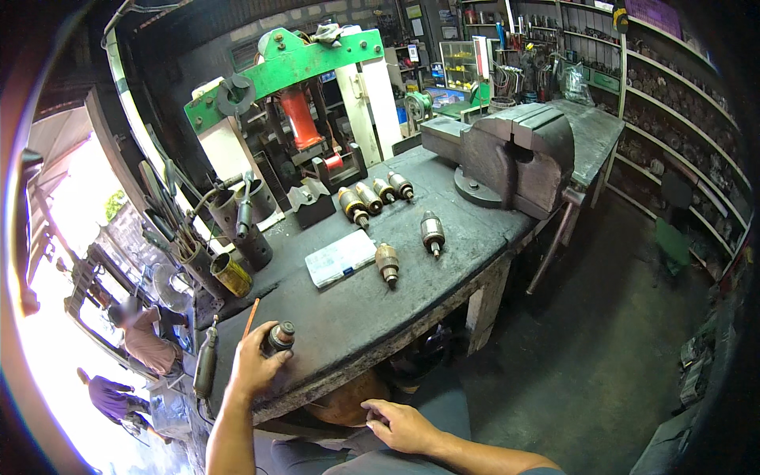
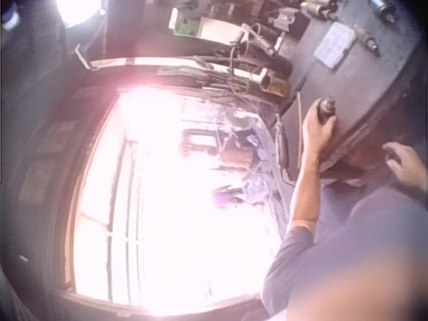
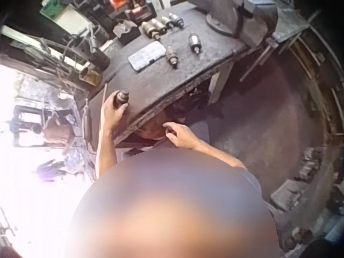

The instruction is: The person uses a rotary tool to grind or polish small cylindrical mechanical parts on a workbench, then moves to a bench vise to secure and continue working on the parts. The person handles multiple parts one at a time, adjusting them in the vise and using the tool on their surfaces.

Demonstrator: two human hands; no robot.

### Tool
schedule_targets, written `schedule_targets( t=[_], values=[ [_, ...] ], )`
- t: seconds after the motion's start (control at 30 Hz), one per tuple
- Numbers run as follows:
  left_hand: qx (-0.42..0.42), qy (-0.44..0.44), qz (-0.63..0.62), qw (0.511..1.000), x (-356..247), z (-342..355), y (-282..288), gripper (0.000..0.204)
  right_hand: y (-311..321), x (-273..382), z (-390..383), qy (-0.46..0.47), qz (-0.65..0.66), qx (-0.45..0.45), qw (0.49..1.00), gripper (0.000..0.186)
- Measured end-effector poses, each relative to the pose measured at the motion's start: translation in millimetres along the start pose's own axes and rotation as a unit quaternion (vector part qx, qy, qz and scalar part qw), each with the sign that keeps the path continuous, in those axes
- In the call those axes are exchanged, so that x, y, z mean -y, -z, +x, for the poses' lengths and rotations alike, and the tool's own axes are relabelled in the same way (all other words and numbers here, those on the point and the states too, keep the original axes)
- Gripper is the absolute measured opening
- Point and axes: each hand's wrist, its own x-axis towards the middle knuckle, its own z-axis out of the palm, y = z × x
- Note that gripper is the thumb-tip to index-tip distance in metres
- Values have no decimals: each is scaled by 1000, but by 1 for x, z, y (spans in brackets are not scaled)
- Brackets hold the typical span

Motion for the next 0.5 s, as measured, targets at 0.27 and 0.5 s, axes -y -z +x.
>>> schedule_targets(
  t=[0.27, 0.5],
  values=[
    [54, 72, -472, 877, -45, -29, -56, 69, 9, 25, 24, 15, 107, -59, 992, 60],
    [93, 111, -603, 785, -51, -30, -82, 66, 20, 45, 40, 32, 184, -124, 975, 68]
  ],
)
